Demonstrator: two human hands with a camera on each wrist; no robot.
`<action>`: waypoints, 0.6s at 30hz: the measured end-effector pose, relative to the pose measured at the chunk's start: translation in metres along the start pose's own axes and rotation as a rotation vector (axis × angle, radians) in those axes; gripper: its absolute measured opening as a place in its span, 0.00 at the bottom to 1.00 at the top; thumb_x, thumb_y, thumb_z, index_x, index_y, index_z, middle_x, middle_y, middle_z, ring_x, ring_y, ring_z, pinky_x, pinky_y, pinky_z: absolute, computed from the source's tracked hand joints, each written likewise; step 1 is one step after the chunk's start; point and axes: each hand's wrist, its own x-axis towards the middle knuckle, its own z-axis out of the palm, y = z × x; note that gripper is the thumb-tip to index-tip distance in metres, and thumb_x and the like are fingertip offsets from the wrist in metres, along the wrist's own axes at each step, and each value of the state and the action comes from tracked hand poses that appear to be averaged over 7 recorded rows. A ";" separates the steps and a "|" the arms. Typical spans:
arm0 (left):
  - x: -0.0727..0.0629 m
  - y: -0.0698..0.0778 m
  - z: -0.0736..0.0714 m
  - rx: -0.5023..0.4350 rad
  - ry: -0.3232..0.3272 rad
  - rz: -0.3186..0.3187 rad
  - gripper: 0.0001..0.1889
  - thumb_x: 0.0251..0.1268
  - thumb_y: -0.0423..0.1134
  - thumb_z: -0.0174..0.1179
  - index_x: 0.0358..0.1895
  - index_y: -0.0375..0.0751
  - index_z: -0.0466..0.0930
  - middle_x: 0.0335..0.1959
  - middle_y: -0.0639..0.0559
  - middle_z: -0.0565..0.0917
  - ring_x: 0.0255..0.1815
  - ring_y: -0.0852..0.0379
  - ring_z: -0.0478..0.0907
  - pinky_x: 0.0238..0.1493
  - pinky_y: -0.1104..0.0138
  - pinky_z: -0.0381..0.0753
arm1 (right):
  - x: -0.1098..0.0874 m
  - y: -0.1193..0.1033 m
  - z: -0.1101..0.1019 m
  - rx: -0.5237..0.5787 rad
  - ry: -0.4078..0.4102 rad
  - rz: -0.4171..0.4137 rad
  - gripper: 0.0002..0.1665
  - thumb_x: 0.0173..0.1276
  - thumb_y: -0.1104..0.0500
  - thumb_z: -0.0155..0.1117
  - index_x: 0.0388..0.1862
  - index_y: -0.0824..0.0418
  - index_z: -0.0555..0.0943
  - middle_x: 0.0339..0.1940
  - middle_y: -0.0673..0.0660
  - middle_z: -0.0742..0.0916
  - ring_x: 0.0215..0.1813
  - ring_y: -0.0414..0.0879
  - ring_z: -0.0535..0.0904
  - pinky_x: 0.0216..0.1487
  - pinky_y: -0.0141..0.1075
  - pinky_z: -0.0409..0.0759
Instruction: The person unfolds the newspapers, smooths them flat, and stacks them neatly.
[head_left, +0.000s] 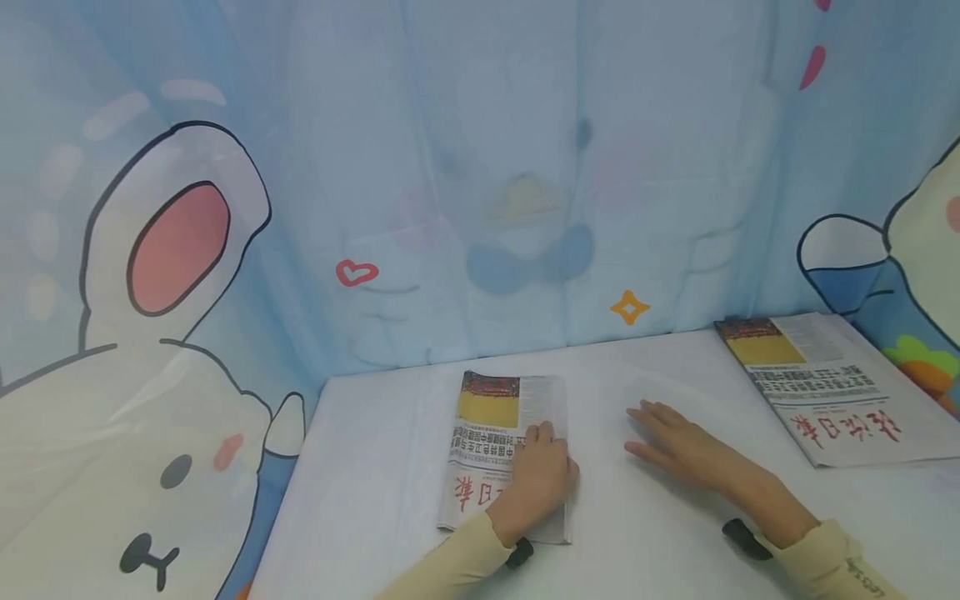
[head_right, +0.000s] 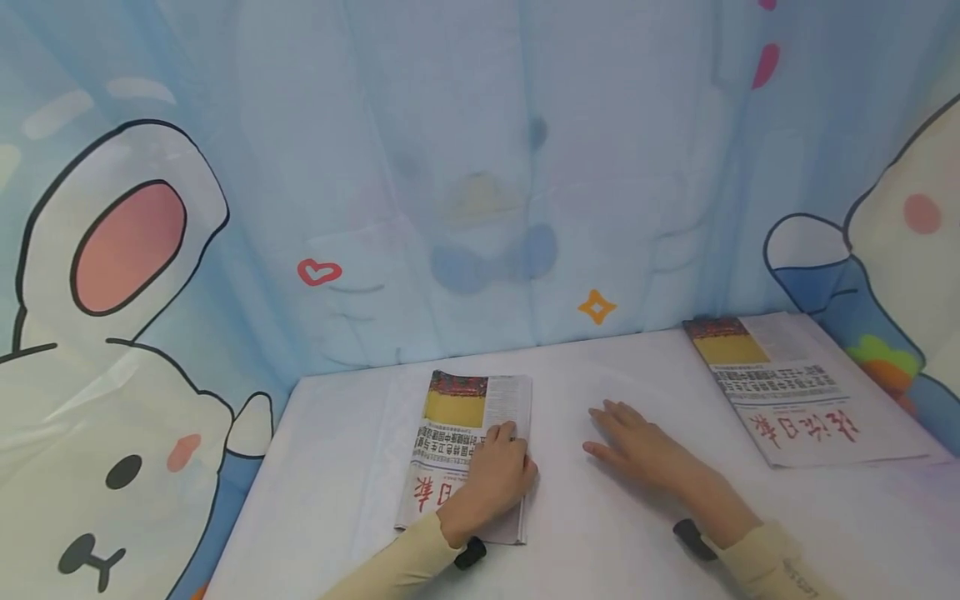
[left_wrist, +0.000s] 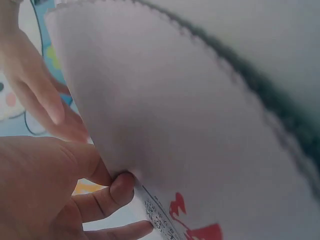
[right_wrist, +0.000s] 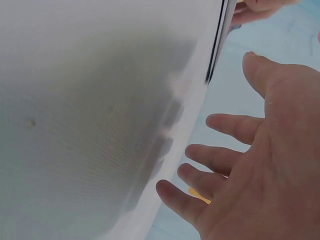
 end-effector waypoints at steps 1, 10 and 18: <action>0.000 0.006 0.000 0.005 -0.004 -0.002 0.14 0.71 0.48 0.56 0.42 0.44 0.86 0.42 0.54 0.74 0.44 0.58 0.69 0.47 0.63 0.78 | 0.000 0.000 0.001 0.001 0.000 -0.001 0.45 0.73 0.32 0.53 0.74 0.64 0.67 0.75 0.76 0.66 0.75 0.75 0.59 0.71 0.68 0.61; 0.003 0.046 0.003 0.154 0.034 -0.005 0.15 0.71 0.55 0.56 0.39 0.50 0.86 0.43 0.56 0.74 0.47 0.59 0.70 0.43 0.65 0.77 | -0.001 -0.004 0.009 -0.024 0.024 -0.052 0.41 0.73 0.37 0.58 0.72 0.64 0.70 0.72 0.76 0.69 0.73 0.74 0.63 0.69 0.66 0.65; 0.000 0.023 0.006 0.066 0.091 0.016 0.15 0.70 0.53 0.55 0.48 0.46 0.78 0.43 0.54 0.73 0.45 0.57 0.68 0.44 0.64 0.75 | -0.004 -0.024 0.017 -0.079 0.008 -0.131 0.39 0.72 0.40 0.61 0.72 0.63 0.70 0.72 0.72 0.72 0.73 0.71 0.67 0.69 0.64 0.68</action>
